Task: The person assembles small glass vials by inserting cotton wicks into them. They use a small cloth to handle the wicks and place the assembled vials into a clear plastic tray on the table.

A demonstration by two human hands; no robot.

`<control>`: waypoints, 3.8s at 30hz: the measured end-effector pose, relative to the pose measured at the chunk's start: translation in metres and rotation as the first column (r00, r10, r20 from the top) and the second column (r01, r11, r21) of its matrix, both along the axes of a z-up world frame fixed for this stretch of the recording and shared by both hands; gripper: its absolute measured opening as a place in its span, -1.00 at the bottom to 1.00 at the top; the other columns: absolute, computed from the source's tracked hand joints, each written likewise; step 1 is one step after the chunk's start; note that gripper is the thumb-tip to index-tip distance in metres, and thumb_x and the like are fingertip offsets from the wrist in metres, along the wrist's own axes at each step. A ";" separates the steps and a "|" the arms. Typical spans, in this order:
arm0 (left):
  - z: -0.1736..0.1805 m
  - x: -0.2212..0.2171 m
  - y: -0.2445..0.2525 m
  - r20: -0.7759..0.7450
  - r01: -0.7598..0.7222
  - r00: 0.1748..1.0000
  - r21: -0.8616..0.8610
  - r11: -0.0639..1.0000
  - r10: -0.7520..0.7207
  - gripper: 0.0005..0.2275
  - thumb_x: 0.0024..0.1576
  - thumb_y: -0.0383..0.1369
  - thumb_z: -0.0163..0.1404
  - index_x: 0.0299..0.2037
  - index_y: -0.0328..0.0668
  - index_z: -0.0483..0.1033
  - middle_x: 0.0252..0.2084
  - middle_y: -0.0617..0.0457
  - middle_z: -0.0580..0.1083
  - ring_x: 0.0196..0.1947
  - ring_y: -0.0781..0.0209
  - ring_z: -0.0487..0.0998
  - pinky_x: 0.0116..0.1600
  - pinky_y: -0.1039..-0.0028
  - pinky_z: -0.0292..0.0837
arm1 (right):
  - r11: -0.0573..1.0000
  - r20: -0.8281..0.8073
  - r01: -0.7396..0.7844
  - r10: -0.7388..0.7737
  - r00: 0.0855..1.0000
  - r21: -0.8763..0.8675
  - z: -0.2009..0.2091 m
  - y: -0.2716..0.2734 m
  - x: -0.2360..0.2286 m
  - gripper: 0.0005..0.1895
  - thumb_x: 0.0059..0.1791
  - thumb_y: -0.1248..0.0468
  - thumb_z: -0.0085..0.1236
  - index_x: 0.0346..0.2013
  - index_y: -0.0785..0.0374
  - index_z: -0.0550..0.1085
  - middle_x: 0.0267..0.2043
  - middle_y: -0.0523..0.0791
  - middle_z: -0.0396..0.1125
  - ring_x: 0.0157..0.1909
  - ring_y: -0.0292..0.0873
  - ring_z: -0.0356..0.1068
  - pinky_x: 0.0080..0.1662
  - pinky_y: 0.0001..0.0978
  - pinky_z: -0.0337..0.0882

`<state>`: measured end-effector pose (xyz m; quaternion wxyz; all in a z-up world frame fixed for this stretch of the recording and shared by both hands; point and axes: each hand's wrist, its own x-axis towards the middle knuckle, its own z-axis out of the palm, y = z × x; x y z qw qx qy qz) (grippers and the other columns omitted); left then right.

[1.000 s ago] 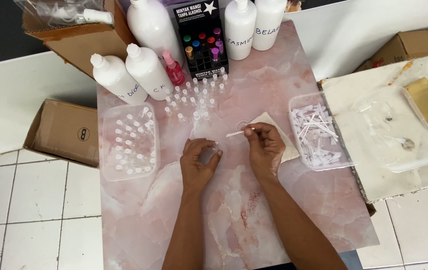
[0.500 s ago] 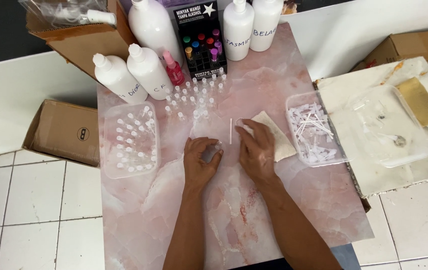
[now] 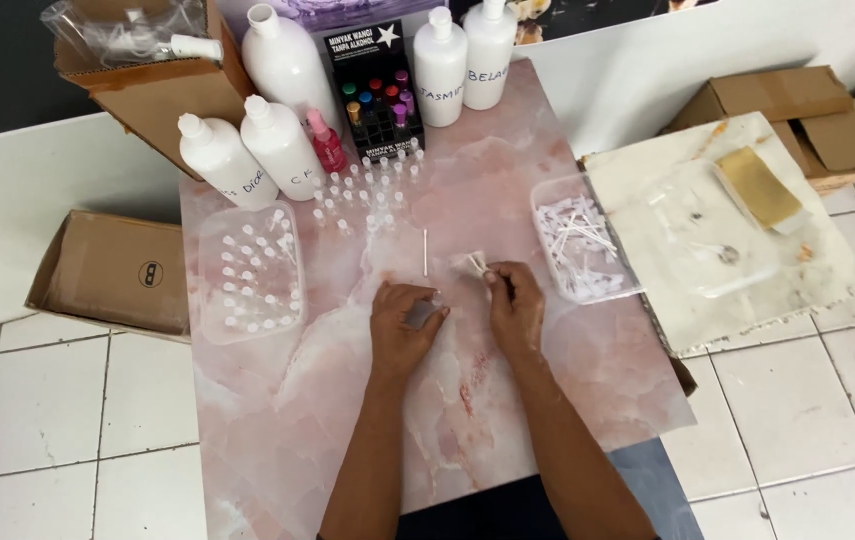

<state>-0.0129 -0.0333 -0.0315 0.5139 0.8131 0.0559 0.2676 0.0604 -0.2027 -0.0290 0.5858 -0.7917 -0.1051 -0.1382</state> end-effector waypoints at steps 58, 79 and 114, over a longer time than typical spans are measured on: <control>0.014 0.152 -0.144 -0.139 0.141 0.986 0.400 0.905 -0.092 -0.83 0.11 -0.48 0.07 -0.11 -0.24 0.62 0.01 -0.10 0.42 -0.07 -0.01 0.46 0.11 0.29 0.42 | 0.803 0.004 -0.130 0.163 0.987 -0.581 0.030 -0.114 0.155 -0.82 0.01 0.42 0.12 -0.17 0.20 0.63 -0.22 -0.01 0.53 -0.15 0.14 0.54 -0.11 -0.01 0.54; -0.011 0.164 -0.141 -0.007 0.156 0.985 0.461 0.874 -0.173 -0.84 0.22 -0.45 -0.07 -0.15 -0.18 0.62 -0.09 -0.08 0.50 0.07 -0.07 0.41 0.27 0.09 0.25 | 0.492 -0.187 -0.264 0.202 0.961 -0.829 0.031 -0.102 0.158 -0.87 -0.07 0.47 0.17 -0.23 0.37 0.55 -0.26 0.03 0.35 -0.10 0.11 0.47 -0.04 0.09 0.54; 0.071 -0.006 -0.007 0.126 -0.001 0.992 -0.219 0.976 0.029 -0.80 0.07 -0.60 0.22 -0.11 -0.25 0.66 -0.23 -0.10 0.59 -0.19 0.12 0.66 -0.06 0.44 0.58 | 0.907 0.116 -0.420 0.414 0.903 0.028 0.081 0.026 0.005 -0.77 -0.10 0.46 0.39 -0.16 0.31 0.62 -0.33 -0.06 0.56 -0.32 -0.20 0.57 -0.24 -0.47 0.54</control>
